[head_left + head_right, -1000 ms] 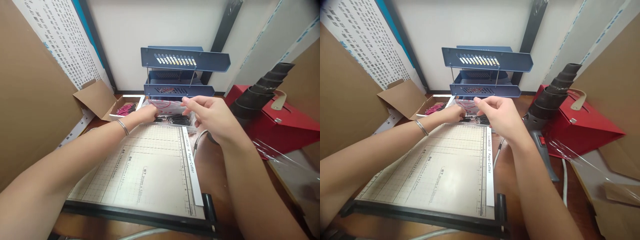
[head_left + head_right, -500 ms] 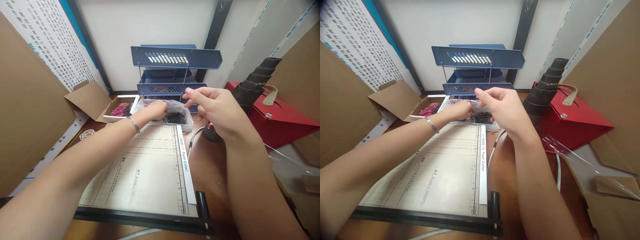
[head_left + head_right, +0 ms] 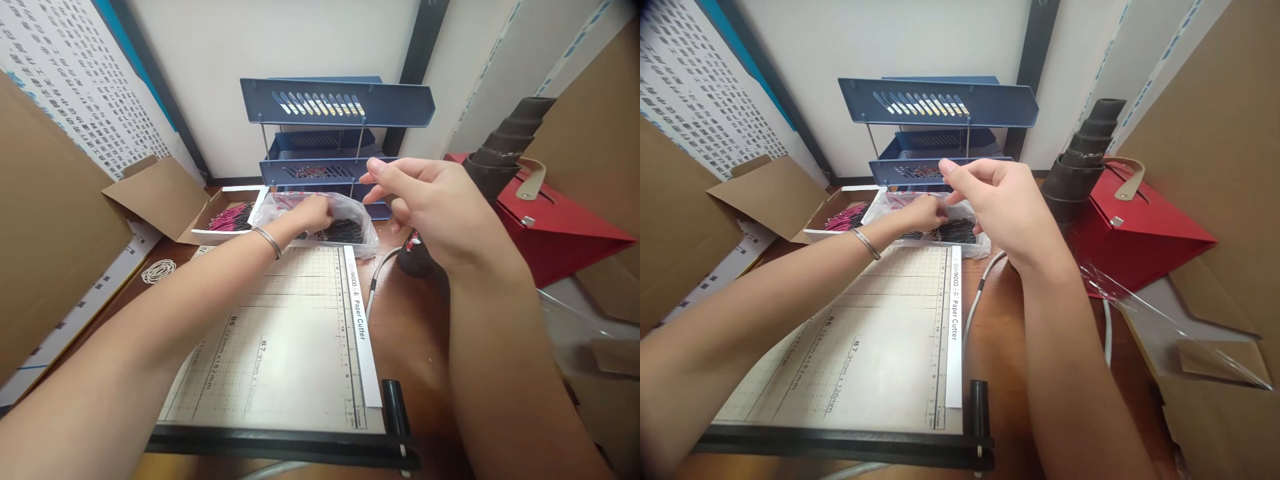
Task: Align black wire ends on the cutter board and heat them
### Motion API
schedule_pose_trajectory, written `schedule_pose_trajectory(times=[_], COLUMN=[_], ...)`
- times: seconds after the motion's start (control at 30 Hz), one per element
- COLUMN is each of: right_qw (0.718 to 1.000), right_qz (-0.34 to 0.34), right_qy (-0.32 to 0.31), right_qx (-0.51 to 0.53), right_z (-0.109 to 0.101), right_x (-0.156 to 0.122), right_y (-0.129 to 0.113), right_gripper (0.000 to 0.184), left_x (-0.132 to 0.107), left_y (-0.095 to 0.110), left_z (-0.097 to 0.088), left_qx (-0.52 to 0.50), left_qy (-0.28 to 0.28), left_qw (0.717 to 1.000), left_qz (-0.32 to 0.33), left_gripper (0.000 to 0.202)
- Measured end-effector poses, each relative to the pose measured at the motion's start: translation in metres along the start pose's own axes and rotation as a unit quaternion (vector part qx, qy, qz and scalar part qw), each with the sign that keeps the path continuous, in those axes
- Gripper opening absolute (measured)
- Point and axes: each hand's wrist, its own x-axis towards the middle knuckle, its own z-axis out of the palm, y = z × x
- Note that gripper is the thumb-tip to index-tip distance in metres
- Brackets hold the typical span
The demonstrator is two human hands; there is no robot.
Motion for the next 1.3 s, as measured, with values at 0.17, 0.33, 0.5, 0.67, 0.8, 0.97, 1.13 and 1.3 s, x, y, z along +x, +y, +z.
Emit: schedule_pose_trajectory(times=[0.17, 0.33, 0.5, 0.67, 0.8, 0.97, 1.13, 1.3], right_qw=[1.0, 1.0, 1.0, 1.0, 1.0, 1.0, 0.999, 0.998], right_qz=[-0.004, -0.013, -0.019, -0.016, -0.006, -0.011, -0.004, -0.022], right_qy=[-0.011, -0.017, -0.023, -0.02, -0.022, -0.029, -0.04, -0.061], right_qx=[0.01, -0.003, -0.004, -0.006, 0.004, 0.001, 0.014, 0.022], right_z=[-0.001, -0.002, -0.002, -0.003, -0.004, -0.003, -0.002, 0.0], right_x=[0.0, 0.0, -0.001, 0.0, 0.001, -0.001, -0.002, -0.002], right_y=[-0.002, -0.002, -0.002, -0.001, -0.001, -0.002, -0.005, -0.007], right_gripper=[0.045, 0.049, 0.05, 0.047, 0.045, 0.046, 0.042, 0.044], left_x=[0.002, 0.001, 0.003, 0.0, -0.002, -0.004, -0.005, -0.006], left_y=[-0.017, -0.02, -0.022, -0.028, -0.029, -0.023, -0.02, -0.023], left_z=[-0.004, 0.002, 0.004, 0.0, -0.002, 0.002, 0.005, 0.004], left_qx=[0.068, 0.094, 0.094, 0.095, 0.11, 0.127, 0.14, 0.161], left_qy=[-0.053, -0.056, -0.038, -0.023, -0.03, -0.039, -0.037, -0.012], left_qw=[0.992, 0.987, 0.988, 0.989, 0.987, 0.985, 0.983, 0.978], left_qz=[-0.095, -0.114, -0.113, -0.107, -0.114, -0.112, -0.112, -0.13], left_gripper=[0.034, 0.04, 0.027, 0.028, 0.022, 0.026, 0.03, 0.03])
